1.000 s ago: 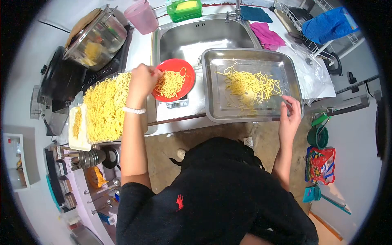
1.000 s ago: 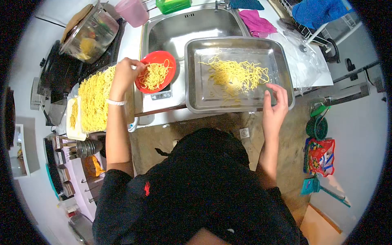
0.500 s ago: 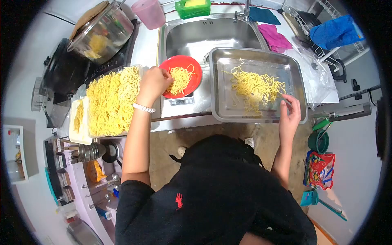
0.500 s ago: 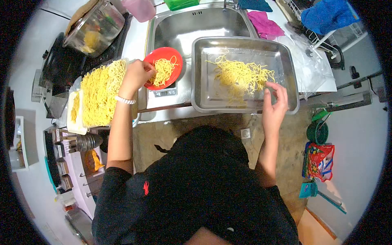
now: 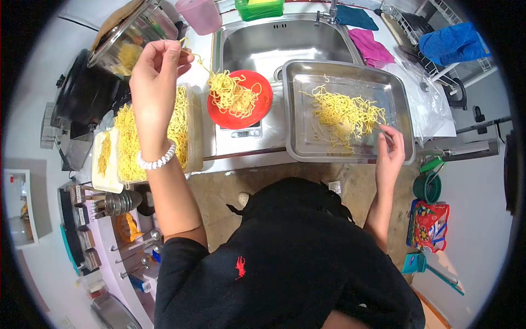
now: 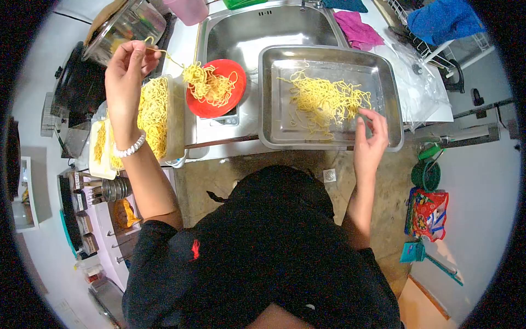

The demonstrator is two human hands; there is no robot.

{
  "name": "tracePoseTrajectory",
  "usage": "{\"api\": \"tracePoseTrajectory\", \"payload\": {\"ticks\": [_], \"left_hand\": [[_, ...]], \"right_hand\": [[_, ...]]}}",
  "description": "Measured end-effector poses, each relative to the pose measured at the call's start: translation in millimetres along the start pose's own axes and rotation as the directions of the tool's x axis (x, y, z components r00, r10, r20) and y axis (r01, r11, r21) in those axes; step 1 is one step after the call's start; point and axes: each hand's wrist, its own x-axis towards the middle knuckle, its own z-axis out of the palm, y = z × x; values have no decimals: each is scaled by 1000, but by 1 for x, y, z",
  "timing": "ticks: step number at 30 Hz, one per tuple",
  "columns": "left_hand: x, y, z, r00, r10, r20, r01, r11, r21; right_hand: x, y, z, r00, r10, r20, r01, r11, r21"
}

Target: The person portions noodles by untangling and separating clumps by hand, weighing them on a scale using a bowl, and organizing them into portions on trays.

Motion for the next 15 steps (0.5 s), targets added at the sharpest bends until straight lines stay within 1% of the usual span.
{"api": "tracePoseTrajectory", "payload": {"ticks": [1,4,5,9,12,14,15], "left_hand": [[0,-4,2,1000,-8,-4,8,999,-40],[-7,-9,11,982,-104,157,94,993,74],[-8,-12,11,973,-133,188,111,986,122],[-11,-29,5,989,-135,58,125,981,148],[-14,-51,3,986,-158,44,143,959,245],[-19,-73,7,977,-182,108,117,889,442],[-26,-79,18,975,-172,140,85,873,481]], "right_hand": [[0,1,0,1000,-5,1,5,1000,2],[-2,2,-3,1000,-15,0,15,1000,-10],[-2,2,-4,1000,-19,0,19,1000,-16],[-4,4,-10,1000,16,11,-16,1000,-23],[-4,8,-13,998,38,47,-35,998,-52],[-4,8,-12,997,56,51,-54,997,-55],[-4,8,-11,997,49,51,-47,997,-54]]}}
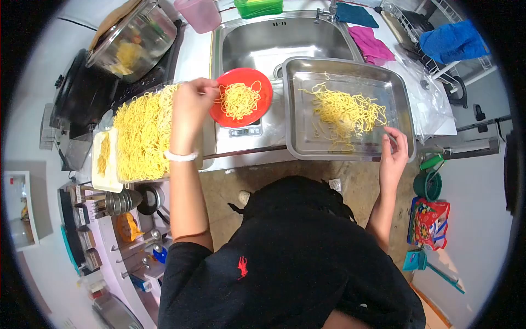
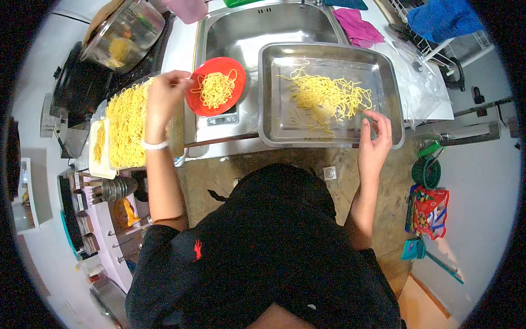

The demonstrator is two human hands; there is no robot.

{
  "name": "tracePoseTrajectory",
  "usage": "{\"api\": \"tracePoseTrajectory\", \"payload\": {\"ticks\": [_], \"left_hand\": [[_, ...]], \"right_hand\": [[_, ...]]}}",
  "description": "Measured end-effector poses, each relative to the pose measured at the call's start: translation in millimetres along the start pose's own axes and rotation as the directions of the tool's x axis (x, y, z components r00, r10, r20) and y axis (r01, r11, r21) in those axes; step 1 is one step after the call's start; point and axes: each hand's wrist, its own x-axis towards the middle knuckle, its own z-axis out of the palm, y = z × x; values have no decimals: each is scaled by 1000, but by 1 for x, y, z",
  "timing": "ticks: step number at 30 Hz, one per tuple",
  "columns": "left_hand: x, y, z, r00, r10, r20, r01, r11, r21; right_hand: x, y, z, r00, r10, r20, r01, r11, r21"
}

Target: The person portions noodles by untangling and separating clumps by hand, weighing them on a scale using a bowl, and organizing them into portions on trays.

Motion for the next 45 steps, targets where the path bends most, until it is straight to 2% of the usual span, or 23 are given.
{"api": "tracePoseTrajectory", "payload": {"ticks": [1,3,4,8,9,11,14,17,18,21,26,30,40,43,45], "left_hand": [[-5,-1,14,999,23,24,-24,999,47],[-6,-27,51,953,297,-63,-280,941,188],[-8,-20,55,969,246,-28,-237,954,186],[1,12,20,996,69,-47,-69,998,6],[7,11,10,975,176,-135,-176,984,11],[-1,47,-16,949,224,-224,-216,975,60],[-1,44,-21,990,140,-17,-141,989,-53],[-12,44,-21,998,29,51,-28,999,-34],[-17,44,-24,999,15,52,-8,989,-148],[-35,42,-38,999,-45,-14,38,939,-340],[-61,35,-63,977,-154,-144,86,915,-393],[-73,29,-73,963,-171,-209,73,909,-410],[-79,42,-67,966,-176,-191,77,898,-434],[-75,56,-51,985,-116,-127,49,898,-438],[-71,71,-35,998,-51,-27,33,891,-452]], "right_hand": [[0,0,1,1000,-7,0,7,1000,0],[0,-1,3,999,-38,-18,38,999,7],[1,-4,5,997,-63,-36,63,998,12],[1,-13,2,995,-85,-50,85,996,10],[1,-12,0,996,-75,-54,75,997,10],[1,-9,0,997,-61,-55,62,998,21],[-2,-3,2,997,-45,-61,48,998,45],[-4,-5,1,992,-99,-75,100,995,12],[-5,-6,0,992,-93,-82,94,996,8],[-6,-11,-5,993,-72,-89,72,997,-7],[-4,-3,-12,999,-9,-31,8,1000,-27],[-2,-6,-8,1000,-24,-18,24,999,-25],[-4,-7,2,995,-91,-49,91,996,4],[8,-15,12,986,-165,-25,163,984,-66],[25,-18,28,990,-90,109,100,991,-90]]}}
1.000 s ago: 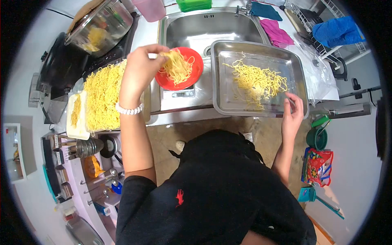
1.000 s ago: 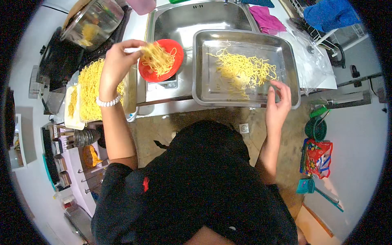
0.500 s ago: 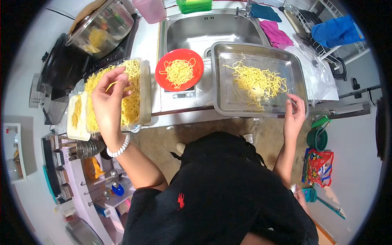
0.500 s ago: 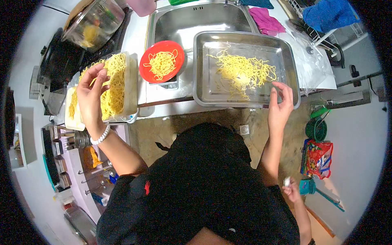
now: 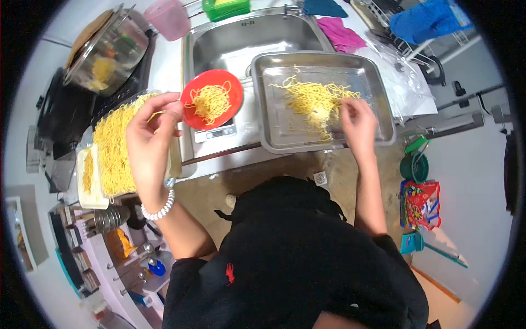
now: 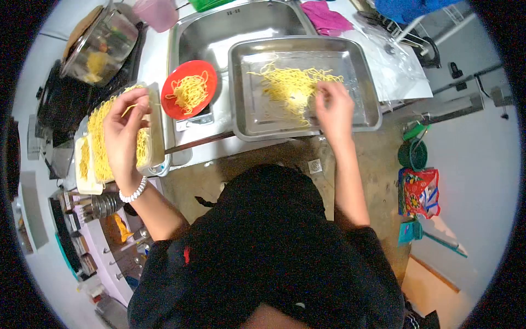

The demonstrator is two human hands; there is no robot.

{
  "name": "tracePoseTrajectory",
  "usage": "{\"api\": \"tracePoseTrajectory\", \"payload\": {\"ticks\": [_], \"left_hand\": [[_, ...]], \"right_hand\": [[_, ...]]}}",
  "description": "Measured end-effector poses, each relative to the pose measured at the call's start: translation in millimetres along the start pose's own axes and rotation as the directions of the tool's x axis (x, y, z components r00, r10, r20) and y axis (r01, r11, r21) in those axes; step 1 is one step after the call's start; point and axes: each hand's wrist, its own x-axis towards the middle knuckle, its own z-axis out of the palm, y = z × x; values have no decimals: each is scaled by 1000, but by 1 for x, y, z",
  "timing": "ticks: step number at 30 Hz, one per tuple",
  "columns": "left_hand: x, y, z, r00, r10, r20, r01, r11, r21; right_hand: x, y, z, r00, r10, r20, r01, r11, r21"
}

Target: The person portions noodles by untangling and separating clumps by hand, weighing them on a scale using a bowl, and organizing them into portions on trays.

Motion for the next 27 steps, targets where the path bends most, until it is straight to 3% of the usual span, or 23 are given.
{"api": "tracePoseTrajectory", "payload": {"ticks": [4,7,10,11,14,17,20,26,27], "left_hand": [[-1,8,33,988,52,145,-50,999,-13],[-2,10,39,979,99,180,-102,995,5],[-2,9,36,982,68,177,-72,997,15],[-1,8,34,982,50,180,-52,999,11],[-2,10,39,977,59,204,-54,998,-31],[-3,16,54,960,97,264,-68,991,-116],[-1,31,75,924,107,367,-60,989,-136],[21,45,122,803,478,357,-396,875,-280],[25,43,130,791,535,296,-470,842,-265]], "right_hand": [[33,15,33,980,-157,120,190,917,-350],[53,19,28,944,52,326,108,885,-453],[62,-18,-13,925,153,348,-126,987,-100],[64,-20,-19,973,64,222,-67,998,6],[71,-51,-48,981,-89,172,54,979,198],[74,-68,-63,968,-94,231,-32,872,488],[72,-90,-66,968,-153,197,10,814,581],[62,-128,-58,943,-278,184,125,806,578],[62,-130,-55,940,-293,173,147,810,568]]}}
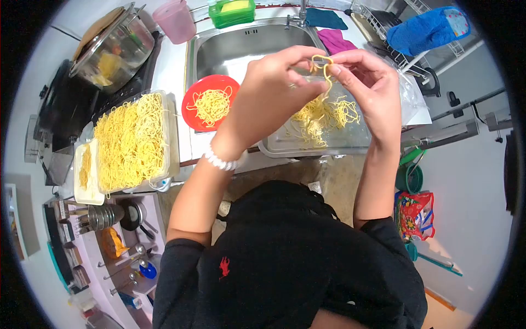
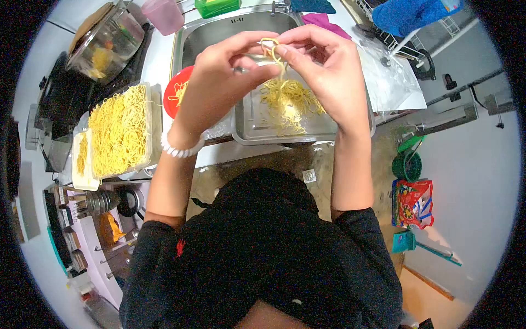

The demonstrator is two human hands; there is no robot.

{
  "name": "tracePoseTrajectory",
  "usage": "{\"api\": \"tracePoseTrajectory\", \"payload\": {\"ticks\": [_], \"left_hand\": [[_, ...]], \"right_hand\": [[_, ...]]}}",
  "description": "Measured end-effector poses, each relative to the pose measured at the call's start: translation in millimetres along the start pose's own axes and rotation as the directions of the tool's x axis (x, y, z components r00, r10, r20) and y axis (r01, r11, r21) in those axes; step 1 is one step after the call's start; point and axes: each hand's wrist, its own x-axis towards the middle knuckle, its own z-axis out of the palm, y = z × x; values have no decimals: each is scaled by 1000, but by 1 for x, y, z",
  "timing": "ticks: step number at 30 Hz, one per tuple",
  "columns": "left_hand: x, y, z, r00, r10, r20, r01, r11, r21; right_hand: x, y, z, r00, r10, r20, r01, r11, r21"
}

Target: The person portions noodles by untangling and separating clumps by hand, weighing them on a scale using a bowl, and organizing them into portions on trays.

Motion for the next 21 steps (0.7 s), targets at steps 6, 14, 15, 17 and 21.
{"api": "tracePoseTrajectory", "payload": {"ticks": [6,14,15,17,21], "left_hand": [[12,2,-12,993,-114,43,107,986,130],[20,0,-29,948,-288,135,313,919,-240],[23,4,-34,948,-291,132,317,902,-294],[26,16,-44,958,-285,30,277,897,-344],[35,25,-87,975,-215,-64,162,872,-461]], "right_hand": [[-5,17,1,998,52,-39,-53,998,-16],[-31,65,27,968,245,51,-215,919,-331],[-34,75,29,955,294,47,-263,908,-328],[-41,91,32,940,336,57,-300,896,-329],[-54,116,31,948,314,56,-275,892,-358]]}}
